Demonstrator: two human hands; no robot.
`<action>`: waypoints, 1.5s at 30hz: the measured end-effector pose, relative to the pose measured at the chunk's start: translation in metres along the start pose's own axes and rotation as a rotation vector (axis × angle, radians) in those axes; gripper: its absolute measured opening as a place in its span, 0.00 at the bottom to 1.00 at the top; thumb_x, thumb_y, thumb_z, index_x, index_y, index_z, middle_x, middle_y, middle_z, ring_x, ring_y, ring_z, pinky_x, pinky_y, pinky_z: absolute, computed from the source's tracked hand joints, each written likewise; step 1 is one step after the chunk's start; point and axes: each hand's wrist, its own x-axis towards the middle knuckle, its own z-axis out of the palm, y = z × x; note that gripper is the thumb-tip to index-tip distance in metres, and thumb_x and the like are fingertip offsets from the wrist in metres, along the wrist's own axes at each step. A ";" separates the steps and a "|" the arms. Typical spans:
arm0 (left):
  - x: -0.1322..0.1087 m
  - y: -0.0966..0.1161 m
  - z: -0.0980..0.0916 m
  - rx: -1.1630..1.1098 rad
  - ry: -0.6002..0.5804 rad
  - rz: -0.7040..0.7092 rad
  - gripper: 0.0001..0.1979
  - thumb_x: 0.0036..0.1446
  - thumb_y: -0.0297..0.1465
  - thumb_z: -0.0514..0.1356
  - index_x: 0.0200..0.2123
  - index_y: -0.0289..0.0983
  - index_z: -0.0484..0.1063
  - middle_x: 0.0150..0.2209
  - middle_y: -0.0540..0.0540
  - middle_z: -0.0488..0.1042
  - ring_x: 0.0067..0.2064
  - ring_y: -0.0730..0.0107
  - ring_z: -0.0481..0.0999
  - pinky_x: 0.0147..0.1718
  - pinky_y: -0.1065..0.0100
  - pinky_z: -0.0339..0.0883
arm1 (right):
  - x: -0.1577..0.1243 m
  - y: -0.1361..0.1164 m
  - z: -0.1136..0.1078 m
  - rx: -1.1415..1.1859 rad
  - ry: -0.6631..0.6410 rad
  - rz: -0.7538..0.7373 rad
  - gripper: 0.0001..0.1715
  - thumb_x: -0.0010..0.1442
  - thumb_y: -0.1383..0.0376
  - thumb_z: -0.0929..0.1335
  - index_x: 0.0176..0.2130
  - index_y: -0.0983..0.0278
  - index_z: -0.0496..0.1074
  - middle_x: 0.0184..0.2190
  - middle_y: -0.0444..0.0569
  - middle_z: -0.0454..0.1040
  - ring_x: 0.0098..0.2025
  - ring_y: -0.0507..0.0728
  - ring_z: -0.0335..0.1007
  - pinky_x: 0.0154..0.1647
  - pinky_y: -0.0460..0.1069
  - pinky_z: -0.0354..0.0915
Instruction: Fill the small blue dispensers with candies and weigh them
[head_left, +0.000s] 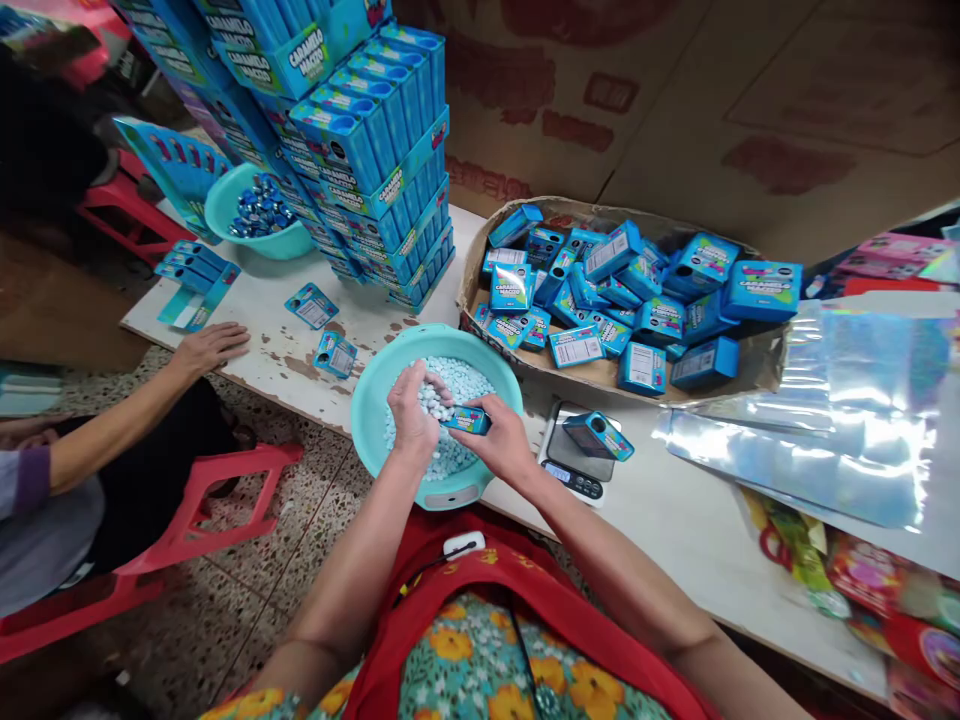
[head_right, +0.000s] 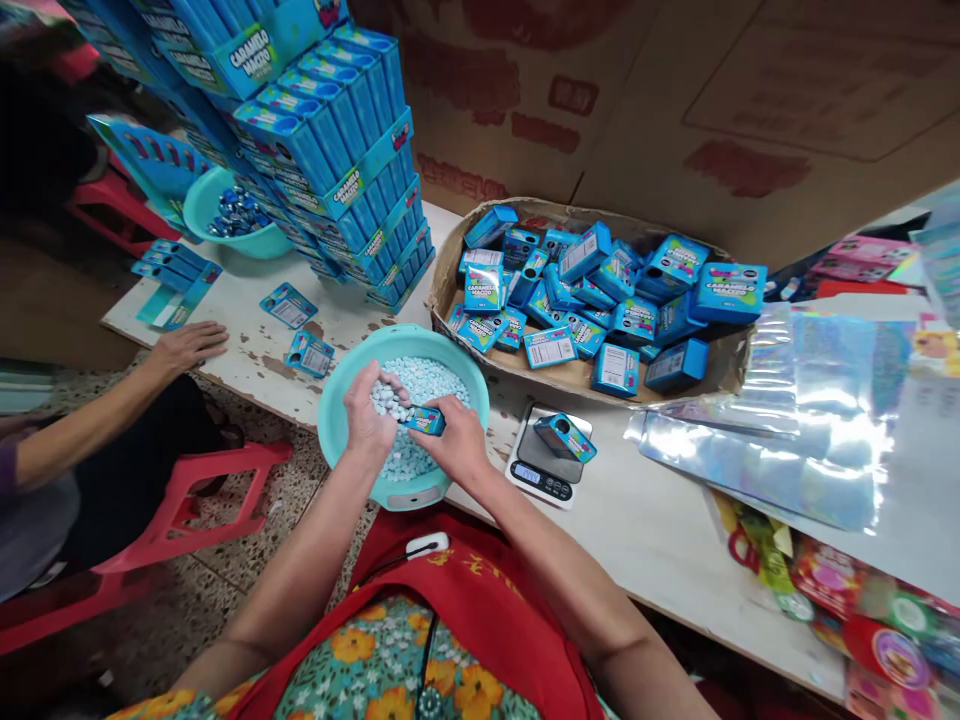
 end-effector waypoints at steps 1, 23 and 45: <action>0.000 0.000 0.001 0.001 -0.006 -0.005 0.15 0.52 0.40 0.61 0.24 0.36 0.63 0.21 0.53 0.65 0.21 0.75 0.67 0.21 0.71 0.63 | 0.000 0.000 -0.001 0.001 0.002 0.001 0.16 0.49 0.61 0.74 0.39 0.61 0.71 0.35 0.47 0.73 0.39 0.59 0.71 0.40 0.52 0.65; -0.004 0.011 0.018 0.058 -0.057 0.140 0.17 0.52 0.39 0.63 0.22 0.36 0.61 0.20 0.54 0.62 0.20 0.79 0.64 0.20 0.74 0.59 | 0.002 -0.010 0.001 0.175 0.091 0.043 0.16 0.49 0.63 0.74 0.39 0.61 0.71 0.35 0.46 0.72 0.39 0.58 0.70 0.41 0.51 0.65; 0.019 -0.046 -0.077 0.771 -0.263 -0.480 0.14 0.35 0.33 0.70 0.25 0.33 0.70 0.19 0.50 0.69 0.18 0.77 0.65 0.14 0.77 0.54 | -0.185 0.107 -0.150 0.088 0.953 0.588 0.30 0.43 0.54 0.76 0.43 0.65 0.70 0.34 0.48 0.74 0.34 0.56 0.70 0.39 0.54 0.69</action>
